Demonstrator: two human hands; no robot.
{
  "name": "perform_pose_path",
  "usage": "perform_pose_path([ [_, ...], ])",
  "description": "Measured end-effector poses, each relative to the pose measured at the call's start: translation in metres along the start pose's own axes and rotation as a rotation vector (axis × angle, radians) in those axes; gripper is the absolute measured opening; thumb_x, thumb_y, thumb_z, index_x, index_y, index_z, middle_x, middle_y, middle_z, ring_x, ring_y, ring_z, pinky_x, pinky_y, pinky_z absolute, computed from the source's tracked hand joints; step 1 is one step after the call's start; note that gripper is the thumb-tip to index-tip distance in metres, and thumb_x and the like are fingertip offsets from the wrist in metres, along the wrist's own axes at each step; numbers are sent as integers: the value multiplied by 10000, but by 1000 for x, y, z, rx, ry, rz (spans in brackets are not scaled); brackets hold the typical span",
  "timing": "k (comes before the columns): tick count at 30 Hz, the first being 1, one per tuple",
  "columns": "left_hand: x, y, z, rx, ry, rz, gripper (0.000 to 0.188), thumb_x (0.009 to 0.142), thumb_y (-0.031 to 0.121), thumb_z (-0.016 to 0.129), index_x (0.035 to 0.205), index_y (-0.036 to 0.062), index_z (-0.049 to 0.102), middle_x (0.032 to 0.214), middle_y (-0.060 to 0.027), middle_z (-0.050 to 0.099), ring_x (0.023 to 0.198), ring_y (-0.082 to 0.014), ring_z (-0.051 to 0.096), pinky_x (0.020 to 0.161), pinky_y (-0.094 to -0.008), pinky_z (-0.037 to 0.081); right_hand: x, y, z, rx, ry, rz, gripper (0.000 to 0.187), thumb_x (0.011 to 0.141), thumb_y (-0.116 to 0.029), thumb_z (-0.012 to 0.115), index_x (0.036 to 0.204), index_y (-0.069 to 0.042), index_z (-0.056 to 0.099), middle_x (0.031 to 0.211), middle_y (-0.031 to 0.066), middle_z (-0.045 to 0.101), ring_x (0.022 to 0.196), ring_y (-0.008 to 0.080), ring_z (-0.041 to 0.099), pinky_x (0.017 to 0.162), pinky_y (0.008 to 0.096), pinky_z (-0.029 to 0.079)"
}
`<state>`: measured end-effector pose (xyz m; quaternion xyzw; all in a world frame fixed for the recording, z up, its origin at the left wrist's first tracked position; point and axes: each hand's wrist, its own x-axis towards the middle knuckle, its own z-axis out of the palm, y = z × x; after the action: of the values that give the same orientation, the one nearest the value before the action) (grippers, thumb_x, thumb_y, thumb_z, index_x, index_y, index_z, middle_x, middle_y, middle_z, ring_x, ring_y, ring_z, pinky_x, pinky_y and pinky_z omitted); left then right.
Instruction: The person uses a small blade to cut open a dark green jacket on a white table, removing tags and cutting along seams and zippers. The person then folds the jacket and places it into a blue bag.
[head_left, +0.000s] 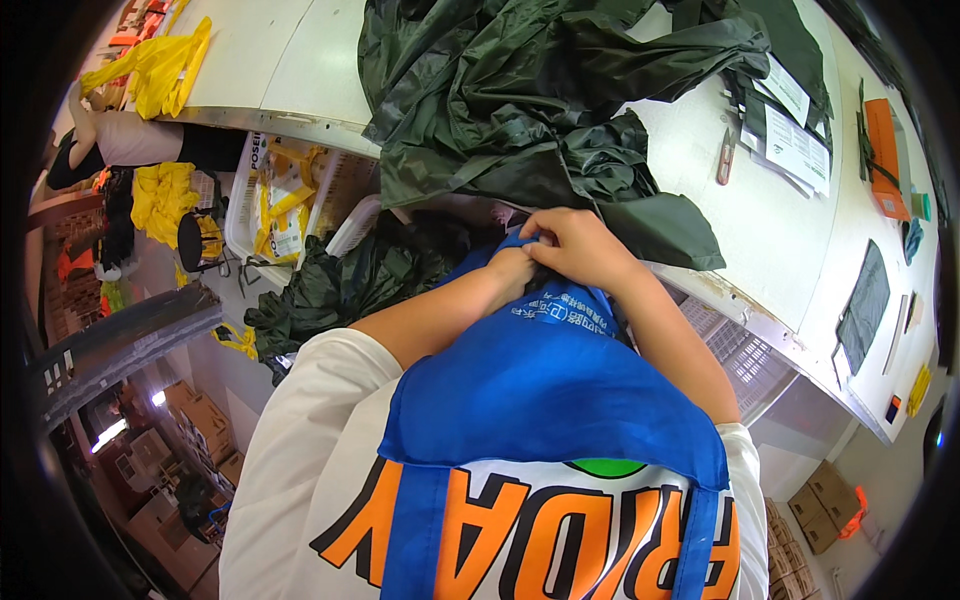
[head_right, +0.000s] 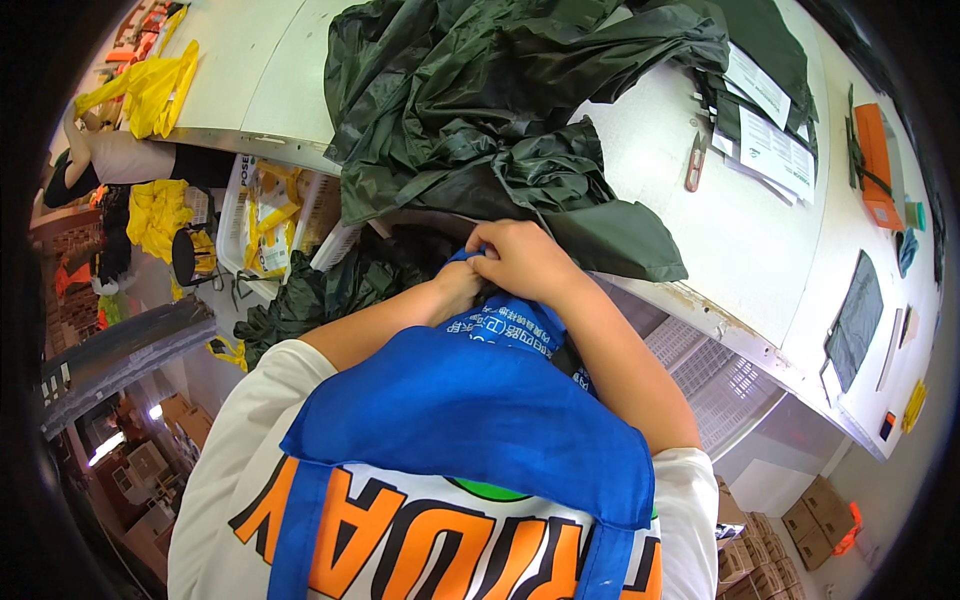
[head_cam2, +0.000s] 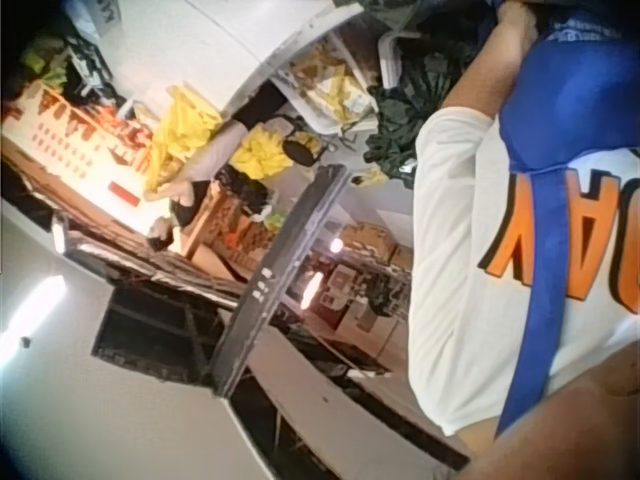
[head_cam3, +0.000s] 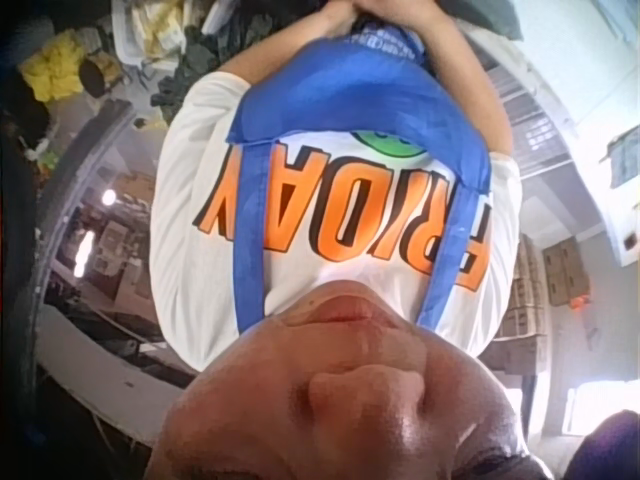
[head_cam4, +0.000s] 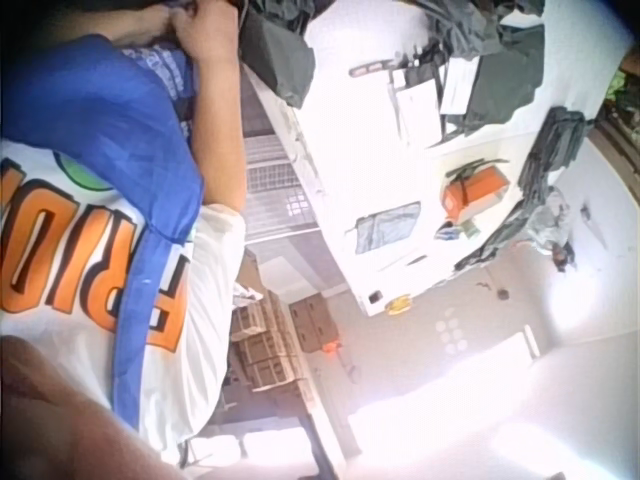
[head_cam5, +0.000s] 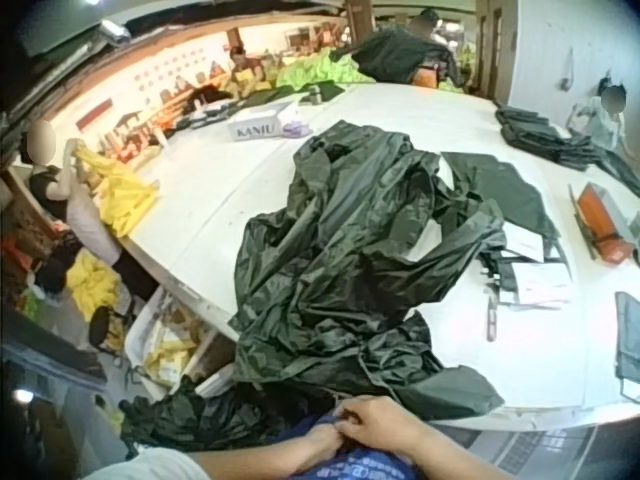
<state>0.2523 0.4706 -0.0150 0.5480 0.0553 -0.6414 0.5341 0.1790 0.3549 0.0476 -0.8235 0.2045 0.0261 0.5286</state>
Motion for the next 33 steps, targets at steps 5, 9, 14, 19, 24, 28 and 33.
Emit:
perform_pose_path([
  [5, -14, 13, -6, -306, 138, -82, 204, 843, 173, 604, 1012, 62, 620, 919, -76, 642, 828, -186, 615, 752, -319, 513, -31, 46, 18, 102, 20, 96, 345, 876, -226, 598, 1161, -32, 583, 1172, 149, 578, 1080, 280, 546, 917, 343, 430],
  [9, -14, 7, -16, -249, 106, -30, 213, 857, 196, 582, 1012, 59, 628, 933, -81, 647, 846, -199, 625, 751, -335, 513, -41, 53, 31, 80, -34, 105, 476, 895, -268, 582, 1297, -31, 485, 1269, 180, 535, 1157, 300, 521, 965, 351, 409],
  [14, 7, 17, -43, 1077, -106, 423, 292, 861, 240, 559, 1062, 44, 641, 1025, -141, 655, 922, -267, 629, 790, -361, 497, -41, 49, 34, 217, -22, 212, 488, 886, -296, 600, 1293, -48, 495, 1250, 172, 550, 1115, 279, 549, 941, 355, 424],
  [19, -23, 28, -32, 1022, -381, 240, 341, 887, 258, 504, 1099, 16, 616, 1046, -136, 647, 961, -252, 598, 833, -346, 450, -55, 18, 9, 176, -178, 166, 490, 862, -270, 634, 1280, -47, 509, 1193, 155, 583, 1053, 240, 583, 891, 337, 456],
  [24, -19, 35, -43, 1118, -330, -341, 449, 911, 331, 484, 1160, -28, 587, 1229, -171, 568, 1122, -272, 533, 944, -334, 402, -63, -1, -74, 673, -192, 181, 362, 862, -176, 622, 1182, -16, 568, 1085, 114, 626, 949, 176, 630, 828, 271, 483],
  [28, 1, 10, -71, 1492, -571, -15, 536, 948, 399, 406, 1248, -29, 523, 1352, -240, 443, 1255, -349, 424, 1025, -386, 353, -44, 54, -122, 254, 607, 364, 295, 874, -193, 591, 1091, 7, 599, 917, 97, 655, 789, 174, 620, 693, 298, 491],
  [33, -79, 134, -48, 1365, -662, 188, 446, 928, 334, 528, 1252, 29, 546, 1323, -189, 499, 1154, -291, 537, 979, -345, 410, -24, 59, -97, -118, 711, 250, 450, 807, -237, 677, 1178, -10, 560, 1048, 136, 608, 958, 235, 577, 845, 335, 455],
])
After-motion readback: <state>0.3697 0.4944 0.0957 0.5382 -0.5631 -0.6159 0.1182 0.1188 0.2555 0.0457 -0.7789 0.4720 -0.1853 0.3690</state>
